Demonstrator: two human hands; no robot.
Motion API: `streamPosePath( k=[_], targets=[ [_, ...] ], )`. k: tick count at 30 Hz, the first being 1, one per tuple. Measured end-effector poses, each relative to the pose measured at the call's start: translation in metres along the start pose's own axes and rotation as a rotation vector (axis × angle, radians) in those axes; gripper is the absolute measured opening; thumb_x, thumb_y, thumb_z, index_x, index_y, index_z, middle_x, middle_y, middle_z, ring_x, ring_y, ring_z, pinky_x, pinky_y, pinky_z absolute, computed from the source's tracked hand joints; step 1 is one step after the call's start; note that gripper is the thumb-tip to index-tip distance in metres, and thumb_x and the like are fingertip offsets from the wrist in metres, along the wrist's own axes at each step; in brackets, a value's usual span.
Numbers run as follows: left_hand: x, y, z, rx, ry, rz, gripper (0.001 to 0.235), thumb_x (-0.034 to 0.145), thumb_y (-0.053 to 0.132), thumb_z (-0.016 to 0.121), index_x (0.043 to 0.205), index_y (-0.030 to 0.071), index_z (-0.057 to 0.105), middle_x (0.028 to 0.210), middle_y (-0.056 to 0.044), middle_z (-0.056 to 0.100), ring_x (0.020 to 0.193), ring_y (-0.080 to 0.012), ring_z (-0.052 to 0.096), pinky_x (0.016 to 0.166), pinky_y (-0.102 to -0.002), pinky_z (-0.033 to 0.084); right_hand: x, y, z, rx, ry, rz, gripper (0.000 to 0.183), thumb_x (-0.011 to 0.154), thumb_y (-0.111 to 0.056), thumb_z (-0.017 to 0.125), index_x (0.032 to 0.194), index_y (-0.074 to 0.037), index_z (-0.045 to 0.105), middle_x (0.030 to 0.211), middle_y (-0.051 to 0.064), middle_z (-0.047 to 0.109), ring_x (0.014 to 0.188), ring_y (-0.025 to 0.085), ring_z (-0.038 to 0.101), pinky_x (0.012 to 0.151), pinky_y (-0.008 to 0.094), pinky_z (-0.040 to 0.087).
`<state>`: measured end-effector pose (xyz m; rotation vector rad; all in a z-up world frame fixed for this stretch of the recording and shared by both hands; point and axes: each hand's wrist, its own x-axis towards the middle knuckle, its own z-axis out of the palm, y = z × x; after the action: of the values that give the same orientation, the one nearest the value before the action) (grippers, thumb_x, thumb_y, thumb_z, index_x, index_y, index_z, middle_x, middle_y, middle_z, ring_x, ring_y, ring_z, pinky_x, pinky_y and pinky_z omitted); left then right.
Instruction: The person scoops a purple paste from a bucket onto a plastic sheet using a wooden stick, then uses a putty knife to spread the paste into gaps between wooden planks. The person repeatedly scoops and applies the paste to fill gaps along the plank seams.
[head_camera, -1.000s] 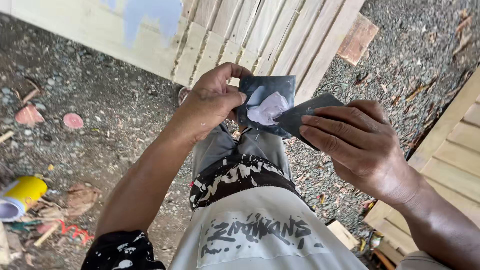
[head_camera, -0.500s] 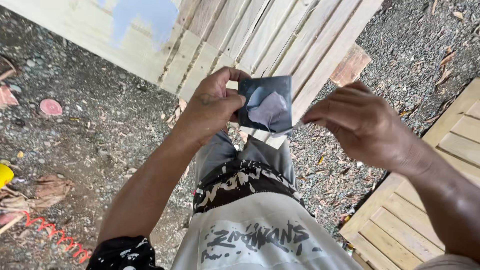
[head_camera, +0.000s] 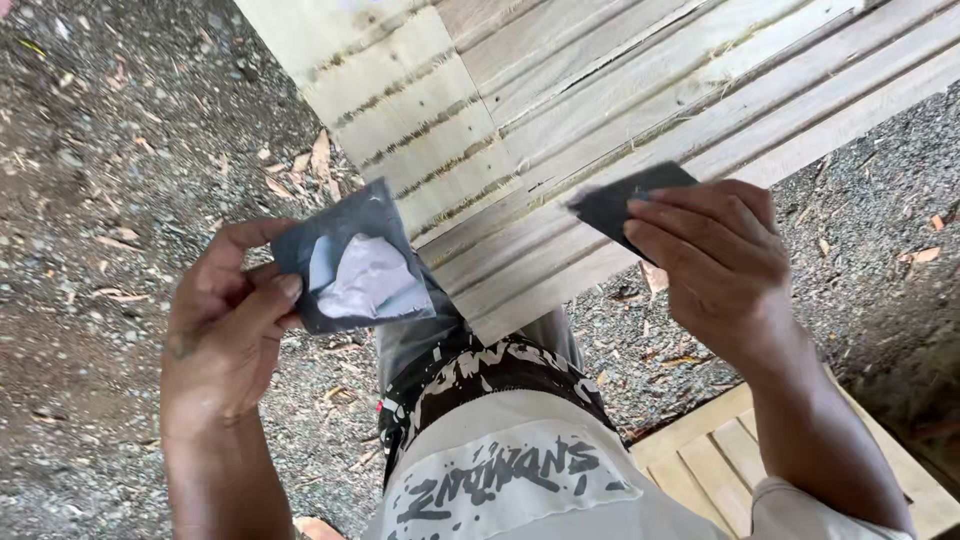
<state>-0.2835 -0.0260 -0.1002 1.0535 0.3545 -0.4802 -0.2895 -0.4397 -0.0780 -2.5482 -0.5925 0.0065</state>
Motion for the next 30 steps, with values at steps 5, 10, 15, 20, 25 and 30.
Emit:
streamPosePath(
  k=[5,10,15,20,25,30],
  targets=[
    [-0.021,-0.039,0.005,-0.078,0.107,-0.075,0.039,0.099,-0.014,0.049,0.138,-0.012,0.052,0.103,-0.019,0.071,0.085,-0.0176,0.071,0.077,-0.027,0.061,0.009,0.01,0.026,-0.097,0.008,-0.122,0.022,0.092,0.01,0.07,0.107,-0.005,0.079,0.115,0.01,0.078,0.12,0.025,0.07,0.11,0.046,0.048],
    [-0.027,-0.05,0.014,-0.069,0.105,-0.041,0.039,0.1,-0.014,0.05,0.139,-0.012,0.052,0.104,-0.021,0.071,0.085,-0.0187,0.072,0.076,-0.029,0.062,0.005,0.012,0.047,-0.125,-0.019,-0.228,0.018,0.095,0.006,0.072,0.107,-0.006,0.079,0.117,0.01,0.078,0.122,0.026,0.069,0.111,0.046,0.047],
    [-0.035,-0.044,0.014,-0.14,0.148,-0.045,0.041,0.102,-0.015,0.052,0.143,-0.013,0.051,0.103,-0.022,0.071,0.09,-0.0192,0.073,0.08,-0.028,0.062,-0.008,0.015,0.058,-0.098,-0.066,-0.241,0.018,0.095,0.004,0.073,0.109,-0.005,0.08,0.118,0.011,0.078,0.122,0.026,0.069,0.11,0.045,0.048],
    [-0.038,-0.044,0.013,-0.128,0.176,-0.024,0.042,0.101,-0.015,0.052,0.143,-0.013,0.05,0.103,-0.022,0.072,0.089,-0.0197,0.073,0.082,-0.028,0.062,-0.014,0.024,0.059,-0.055,0.038,-0.228,0.019,0.095,0.006,0.071,0.109,-0.004,0.079,0.119,0.013,0.077,0.122,0.028,0.07,0.109,0.046,0.05],
    [-0.037,-0.047,0.016,-0.11,0.169,-0.016,0.04,0.101,-0.015,0.051,0.141,-0.015,0.05,0.103,-0.022,0.072,0.087,-0.0202,0.074,0.079,-0.029,0.064,-0.013,0.027,0.07,-0.102,0.004,-0.269,0.019,0.093,0.004,0.071,0.108,-0.004,0.08,0.116,0.012,0.079,0.117,0.027,0.071,0.106,0.045,0.051],
    [-0.037,-0.047,0.016,-0.119,0.153,0.001,0.041,0.102,-0.016,0.05,0.143,-0.015,0.05,0.106,-0.023,0.072,0.091,-0.0203,0.074,0.082,-0.029,0.063,-0.022,0.034,0.059,-0.092,0.067,-0.272,0.015,0.097,0.004,0.074,0.107,-0.008,0.079,0.113,0.011,0.08,0.117,0.025,0.072,0.106,0.043,0.051]
  ],
)
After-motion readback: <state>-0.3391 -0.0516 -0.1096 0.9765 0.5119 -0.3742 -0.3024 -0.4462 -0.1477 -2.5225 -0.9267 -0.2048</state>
